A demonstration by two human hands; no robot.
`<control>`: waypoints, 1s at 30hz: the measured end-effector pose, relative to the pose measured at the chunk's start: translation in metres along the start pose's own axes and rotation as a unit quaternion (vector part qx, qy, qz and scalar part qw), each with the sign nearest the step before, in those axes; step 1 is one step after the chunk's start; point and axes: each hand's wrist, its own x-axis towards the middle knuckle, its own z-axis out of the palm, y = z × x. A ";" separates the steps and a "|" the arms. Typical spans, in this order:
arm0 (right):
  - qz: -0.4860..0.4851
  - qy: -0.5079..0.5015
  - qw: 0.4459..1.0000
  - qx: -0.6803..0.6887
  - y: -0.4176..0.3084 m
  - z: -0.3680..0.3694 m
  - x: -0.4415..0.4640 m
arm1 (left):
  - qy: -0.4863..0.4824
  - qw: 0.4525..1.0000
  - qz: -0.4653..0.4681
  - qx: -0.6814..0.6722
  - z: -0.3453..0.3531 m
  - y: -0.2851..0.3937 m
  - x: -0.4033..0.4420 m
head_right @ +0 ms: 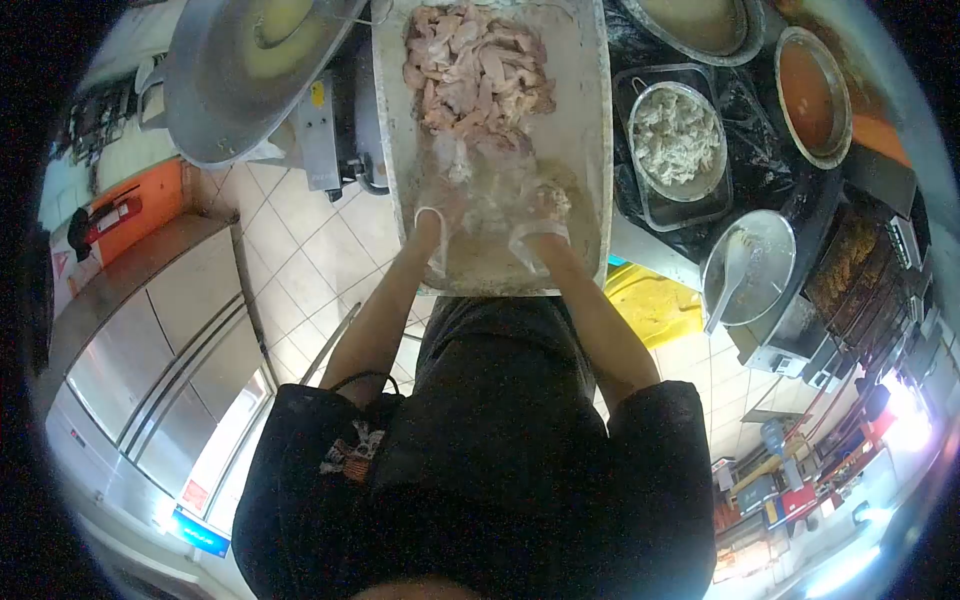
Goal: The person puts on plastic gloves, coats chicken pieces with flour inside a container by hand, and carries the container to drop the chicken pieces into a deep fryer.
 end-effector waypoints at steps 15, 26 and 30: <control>-0.090 -0.015 0.961 -0.260 -0.063 -0.045 -0.040 | 0.089 0.990 -0.018 -0.110 0.071 -0.049 0.019; -0.149 0.052 0.986 0.048 -0.009 0.004 -0.003 | 0.020 0.994 -0.086 -0.070 0.010 0.033 -0.034; -0.177 0.146 0.959 0.163 -0.015 -0.018 -0.016 | 0.165 0.957 0.031 0.238 0.082 0.007 -0.023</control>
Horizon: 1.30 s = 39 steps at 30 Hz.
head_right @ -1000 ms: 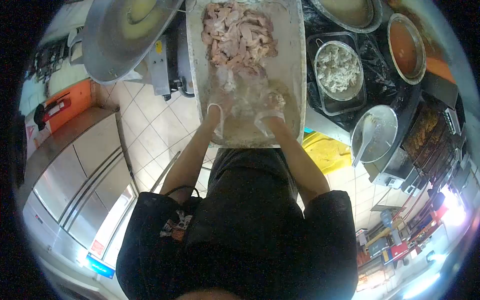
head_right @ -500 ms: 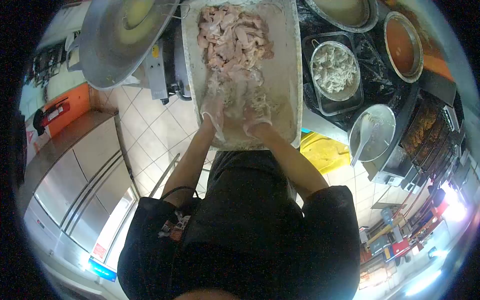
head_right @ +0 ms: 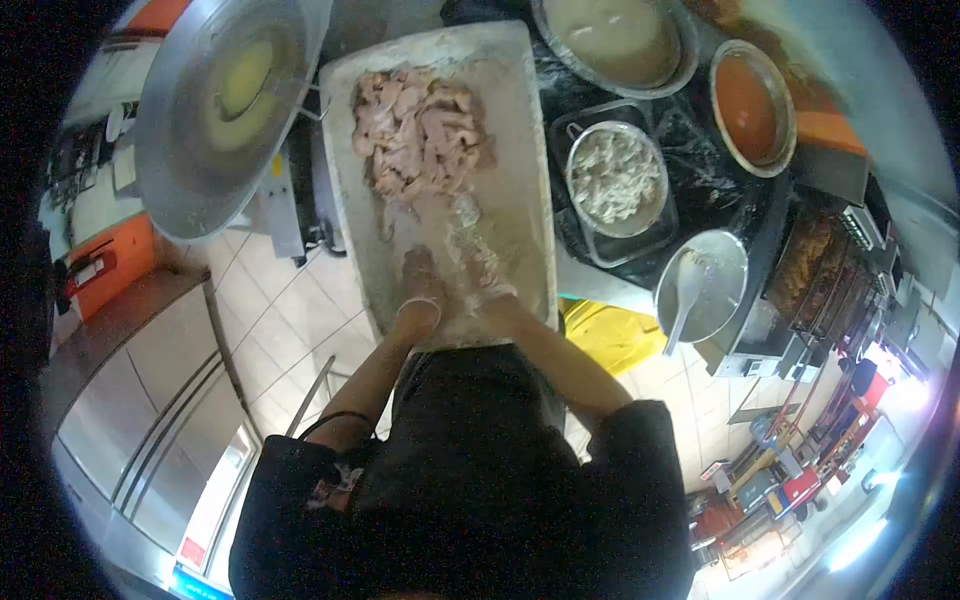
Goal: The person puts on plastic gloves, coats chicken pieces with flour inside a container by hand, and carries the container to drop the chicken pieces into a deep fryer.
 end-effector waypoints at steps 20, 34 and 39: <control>0.155 0.154 0.948 -0.231 0.028 -0.288 0.195 | -0.168 0.957 -0.143 -0.186 -0.104 0.035 0.023; -0.161 0.440 0.747 -0.472 0.057 -0.299 0.167 | -0.189 0.900 -0.143 -0.365 -0.108 0.034 0.034; -0.014 0.309 0.845 -0.435 0.009 -0.312 0.140 | -0.052 0.976 -0.020 -0.208 -0.076 0.052 0.038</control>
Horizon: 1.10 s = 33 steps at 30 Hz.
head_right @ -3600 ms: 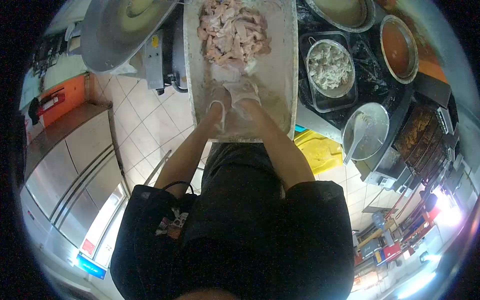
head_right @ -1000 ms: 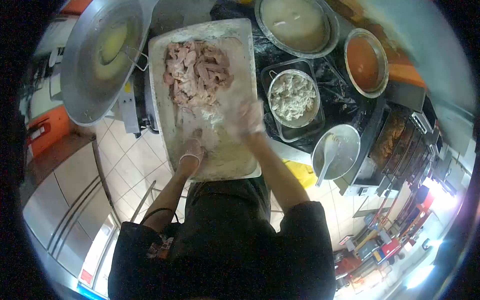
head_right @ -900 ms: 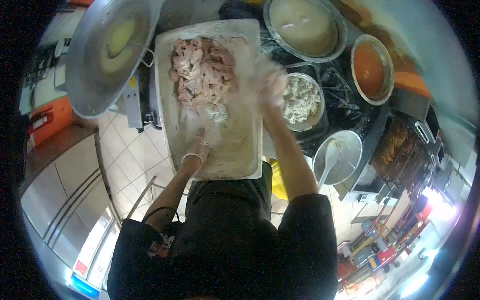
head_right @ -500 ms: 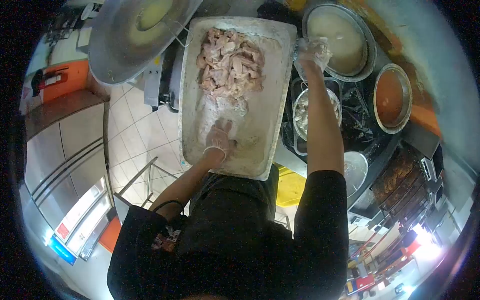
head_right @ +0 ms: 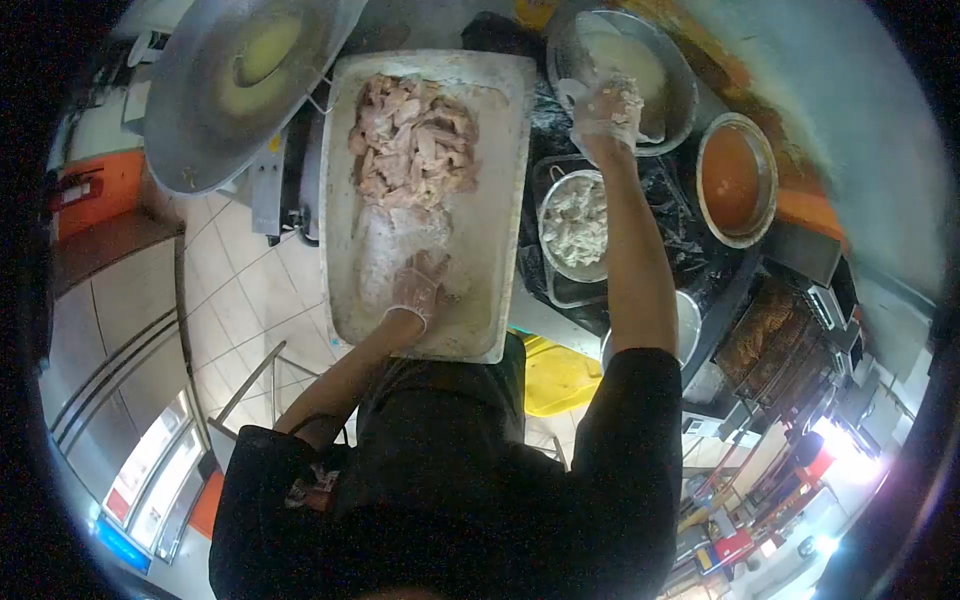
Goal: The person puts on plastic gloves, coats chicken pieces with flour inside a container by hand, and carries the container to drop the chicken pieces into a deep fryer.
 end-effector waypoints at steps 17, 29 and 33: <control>-0.151 0.012 0.970 -0.188 0.005 -0.043 -0.034 | -0.029 0.989 0.011 -0.147 0.015 -0.029 -0.001; -0.146 0.120 0.975 -0.114 0.026 -0.035 -0.041 | 0.096 0.993 0.073 0.008 0.011 -0.024 0.004; -0.163 0.085 0.974 -0.135 0.014 -0.043 -0.046 | -0.156 0.987 0.017 0.020 -0.055 -0.010 -0.013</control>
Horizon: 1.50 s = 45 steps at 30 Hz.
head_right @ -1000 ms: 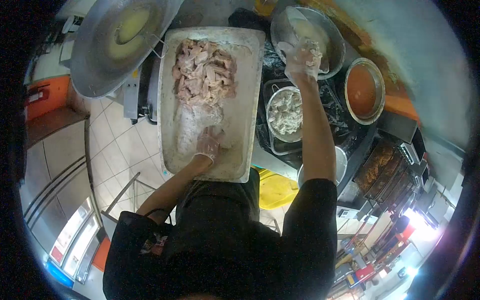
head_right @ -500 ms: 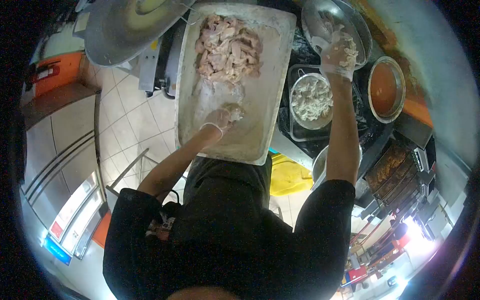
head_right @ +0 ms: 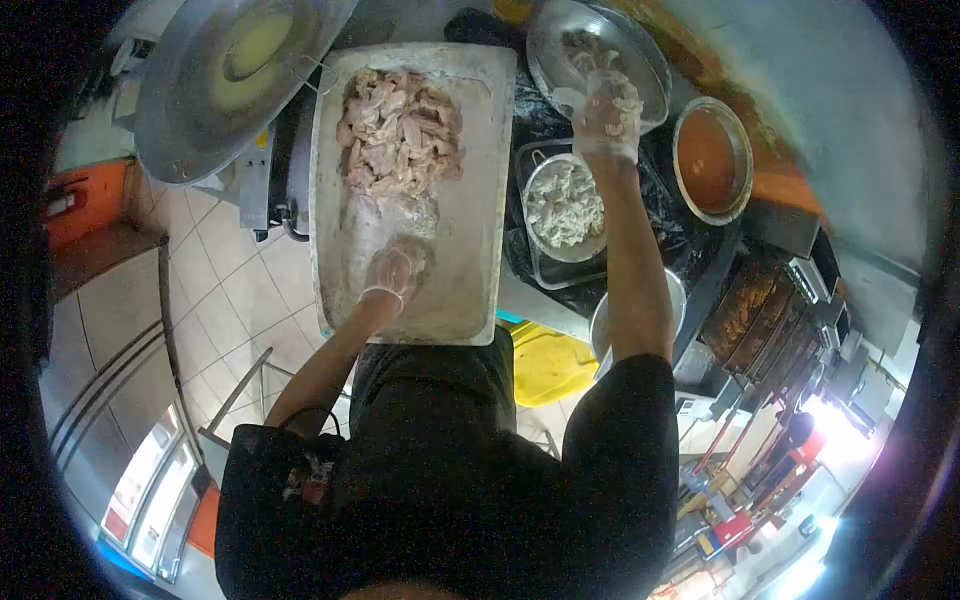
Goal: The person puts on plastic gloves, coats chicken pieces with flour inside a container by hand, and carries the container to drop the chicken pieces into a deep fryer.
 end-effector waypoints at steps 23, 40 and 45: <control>0.070 -0.027 0.976 0.202 0.007 0.053 0.015 | 0.256 0.965 0.018 0.059 0.119 -0.059 -0.002; 0.035 0.065 0.994 0.077 0.009 0.025 -0.003 | 0.121 0.989 -0.004 0.079 0.077 -0.044 0.003; 0.141 0.104 0.940 0.294 0.000 -0.045 0.016 | -0.038 0.991 -0.056 0.119 0.098 -0.052 0.009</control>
